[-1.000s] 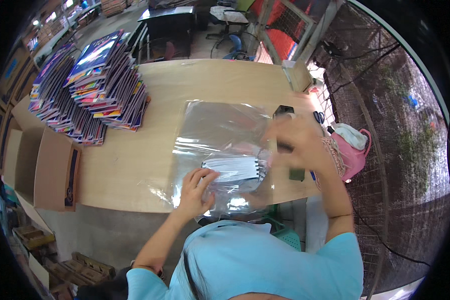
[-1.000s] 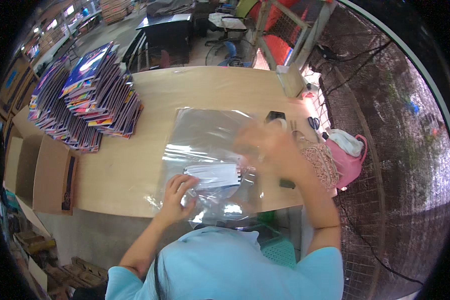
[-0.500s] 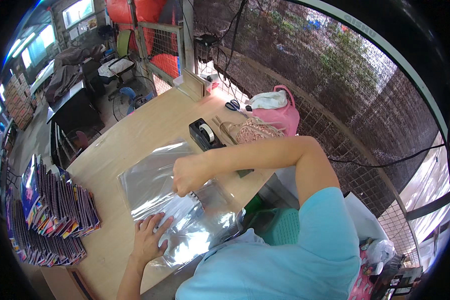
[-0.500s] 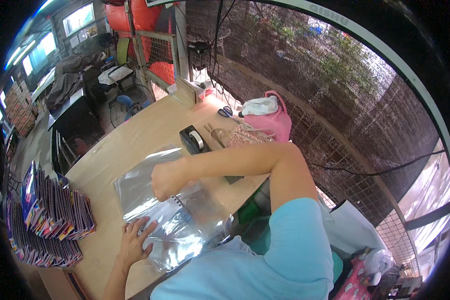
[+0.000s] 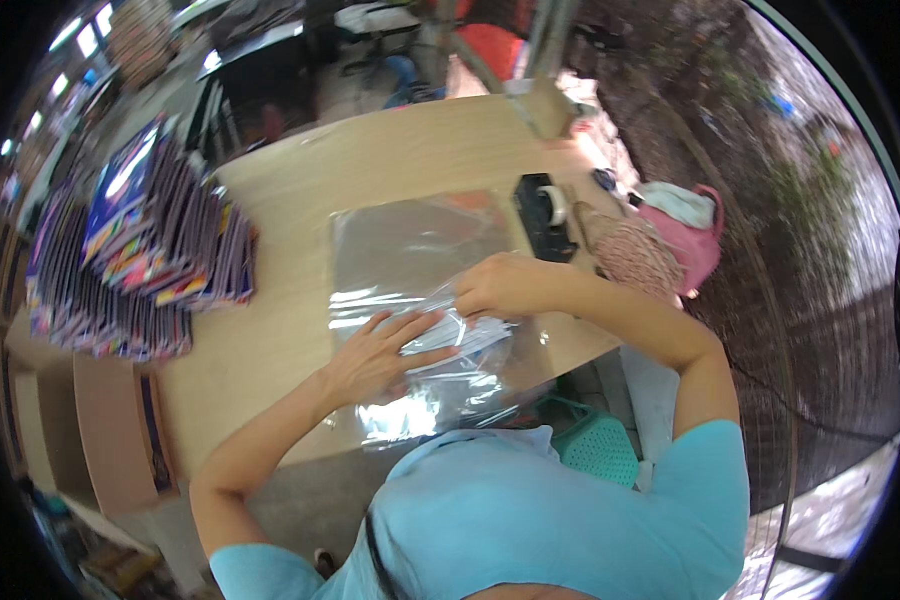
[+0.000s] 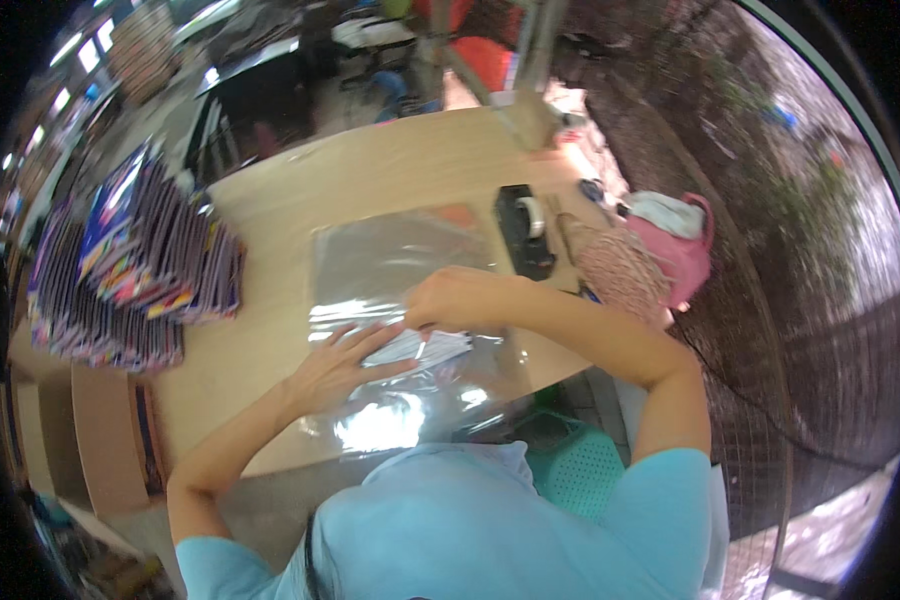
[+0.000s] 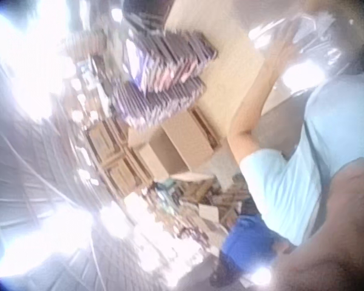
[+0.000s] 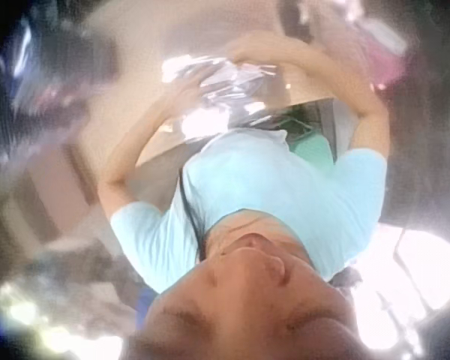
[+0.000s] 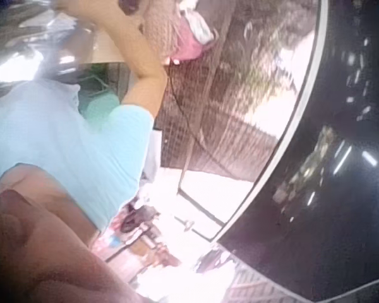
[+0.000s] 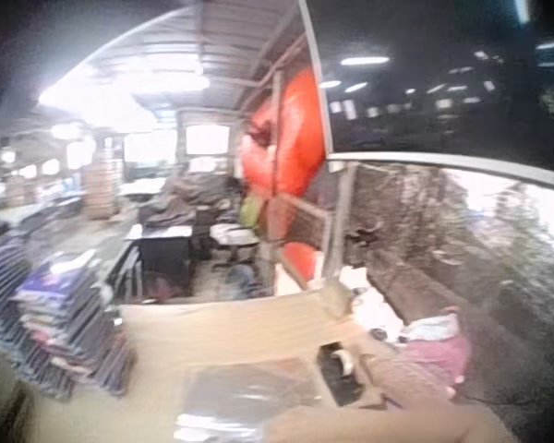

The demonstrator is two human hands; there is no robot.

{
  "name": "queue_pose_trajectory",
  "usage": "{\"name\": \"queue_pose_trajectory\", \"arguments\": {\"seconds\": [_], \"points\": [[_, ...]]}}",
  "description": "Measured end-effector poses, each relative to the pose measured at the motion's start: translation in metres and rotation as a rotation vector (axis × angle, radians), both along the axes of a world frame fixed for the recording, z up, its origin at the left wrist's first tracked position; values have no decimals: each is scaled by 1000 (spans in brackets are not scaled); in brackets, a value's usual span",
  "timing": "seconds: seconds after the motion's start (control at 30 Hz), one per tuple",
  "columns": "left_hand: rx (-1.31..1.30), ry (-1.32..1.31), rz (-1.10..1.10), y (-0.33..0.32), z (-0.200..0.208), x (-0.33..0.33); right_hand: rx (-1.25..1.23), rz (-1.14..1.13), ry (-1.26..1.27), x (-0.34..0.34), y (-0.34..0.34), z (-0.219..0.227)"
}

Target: The person wraps spiral-bound notebooks in clear plastic sleeves. They place a notebook into a sleeve, fold the plastic over, and seal it using a tape dispenser. The process is repeated for multiple notebooks, which are then placed into a cardboard box.

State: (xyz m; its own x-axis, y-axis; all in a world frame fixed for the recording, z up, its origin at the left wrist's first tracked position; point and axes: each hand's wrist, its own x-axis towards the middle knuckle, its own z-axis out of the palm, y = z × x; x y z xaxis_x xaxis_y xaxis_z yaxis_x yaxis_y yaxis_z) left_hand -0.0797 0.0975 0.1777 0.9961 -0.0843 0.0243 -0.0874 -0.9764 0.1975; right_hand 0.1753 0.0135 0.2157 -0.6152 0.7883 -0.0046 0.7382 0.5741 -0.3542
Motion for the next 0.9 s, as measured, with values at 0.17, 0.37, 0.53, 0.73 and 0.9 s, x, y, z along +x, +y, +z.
{"name": "queue_pose_trajectory", "arguments": {"seconds": [0.17,0.37,0.53,0.73,0.9], "points": [[-21,10,-21,2,-15,2,230,-10,158,-18,11,-12],[-44,38,-22,7,-16,6,254,87,243,-23,18,-32],[26,55,46,-2,-6,3,275,-30,297,-16,19,-48],[-1,-83,469,-96,-40,-4,-241,-463,534,-19,-1,-54],[23,-224,167,-124,-159,-49,-153,-429,412,-15,14,-57]]}}
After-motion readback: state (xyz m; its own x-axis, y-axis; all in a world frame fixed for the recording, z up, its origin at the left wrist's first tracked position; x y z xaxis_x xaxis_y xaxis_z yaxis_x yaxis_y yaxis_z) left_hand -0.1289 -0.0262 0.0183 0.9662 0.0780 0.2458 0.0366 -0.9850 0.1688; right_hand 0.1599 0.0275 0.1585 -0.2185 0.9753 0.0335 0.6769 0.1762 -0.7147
